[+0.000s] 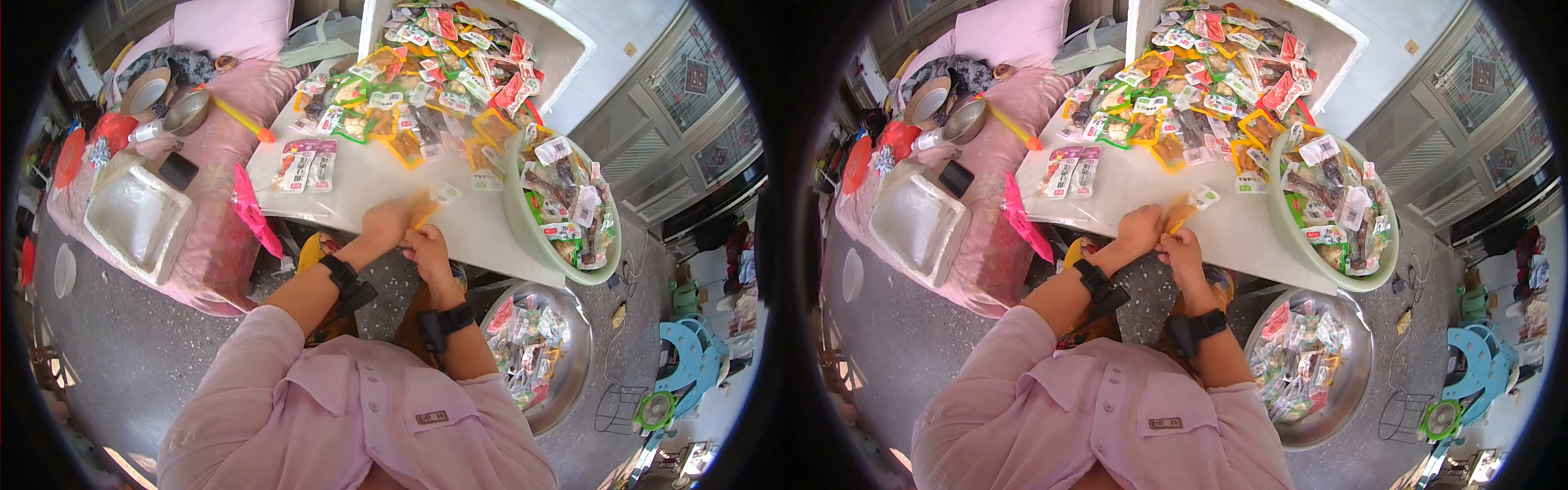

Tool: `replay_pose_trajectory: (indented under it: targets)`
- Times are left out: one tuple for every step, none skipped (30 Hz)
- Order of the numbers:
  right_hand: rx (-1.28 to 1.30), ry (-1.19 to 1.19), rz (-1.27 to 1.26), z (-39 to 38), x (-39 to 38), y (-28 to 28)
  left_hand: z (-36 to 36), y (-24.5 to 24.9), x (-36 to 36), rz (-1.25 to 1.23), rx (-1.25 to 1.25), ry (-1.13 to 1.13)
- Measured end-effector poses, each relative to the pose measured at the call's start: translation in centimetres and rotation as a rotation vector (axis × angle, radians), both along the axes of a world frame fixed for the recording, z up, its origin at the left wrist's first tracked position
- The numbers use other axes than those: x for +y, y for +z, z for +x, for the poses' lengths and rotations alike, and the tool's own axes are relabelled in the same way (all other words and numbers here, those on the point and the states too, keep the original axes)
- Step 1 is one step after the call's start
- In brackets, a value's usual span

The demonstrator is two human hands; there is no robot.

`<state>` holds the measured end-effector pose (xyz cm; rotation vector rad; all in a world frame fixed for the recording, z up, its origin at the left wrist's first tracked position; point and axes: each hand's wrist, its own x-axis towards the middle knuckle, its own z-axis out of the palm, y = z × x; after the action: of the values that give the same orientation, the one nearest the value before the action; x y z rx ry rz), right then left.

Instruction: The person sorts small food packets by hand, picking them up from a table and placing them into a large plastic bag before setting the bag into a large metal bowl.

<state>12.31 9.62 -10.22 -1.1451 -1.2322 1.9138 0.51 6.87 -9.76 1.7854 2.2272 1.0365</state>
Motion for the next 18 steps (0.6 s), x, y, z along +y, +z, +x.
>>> replay_pose_trajectory:
  targets:
    - [-0.090, 0.158, -0.022, 0.6, 0.1, 0.8, -0.1, -0.1, -0.2, 0.016, 0.039, -0.035]
    - [-0.176, 0.212, 0.046, 1.3, 0.7, 1.2, -0.3, -0.3, -0.4, 0.033, 0.079, -0.071]
    - [-0.261, 0.266, 0.115, 2.4, 1.4, 1.5, -0.4, -0.4, -0.5, 0.050, 0.120, -0.106]
    - [-0.346, 0.320, 0.184, 3.4, 2.3, 1.8, -0.5, -0.6, -0.4, 0.085, 0.144, -0.095]
    - [-0.357, 0.166, 0.371, 4.1, 3.7, 0.9, -0.4, -0.9, -0.4, 0.119, 0.167, -0.085]
    - [-0.368, 0.008, 0.555, 4.6, 5.3, -0.1, -0.2, -1.3, -0.3, 0.153, 0.187, -0.076]
    - [-0.508, -0.072, 0.775, 4.9, 6.2, 0.9, -0.2, -1.5, -0.2, 0.159, 0.193, -0.080]
    - [-0.645, -0.154, 0.995, 4.9, 7.1, 1.9, -0.3, -1.6, -0.1, 0.165, 0.201, -0.082]
    - [-0.715, -0.125, 1.005, 4.8, 8.3, 1.3, -0.4, -1.7, -0.2, 0.170, 0.211, -0.085]
    - [-0.784, -0.097, 1.015, 4.6, 9.5, 0.4, -0.4, -1.7, -0.3, 0.162, 0.193, -0.088]
    - [-0.850, -0.070, 1.028, 4.3, 10.5, -0.4, -0.4, -1.5, -0.3, 0.157, 0.178, -0.090]
    - [-0.829, -0.020, 0.915, 3.9, 10.6, 0.1, -0.4, -1.4, -0.2, 0.152, 0.160, -0.089]
    - [-0.809, 0.031, 0.800, 3.6, 10.5, 0.5, -0.4, -1.3, -0.2, 0.143, 0.159, -0.080]
    - [-0.789, 0.084, 0.684, 3.4, 10.4, 0.9, -0.4, -1.2, -0.3, 0.132, 0.157, -0.070]
    - [-0.733, 0.147, 0.615, 3.4, 10.3, 1.1, -0.4, -1.2, -0.3, 0.122, 0.154, -0.060]
    - [-0.677, 0.208, 0.543, 3.6, 10.3, 1.2, -0.4, -1.2, -0.4, 0.120, 0.141, -0.059]
    - [-0.622, 0.268, 0.470, 3.8, 10.1, 1.2, -0.4, -1.3, -0.4, 0.118, 0.127, -0.060]
    - [-0.511, 0.244, 0.364, 4.0, 9.7, 1.3, -0.4, -1.2, -0.5, 0.117, 0.113, -0.061]
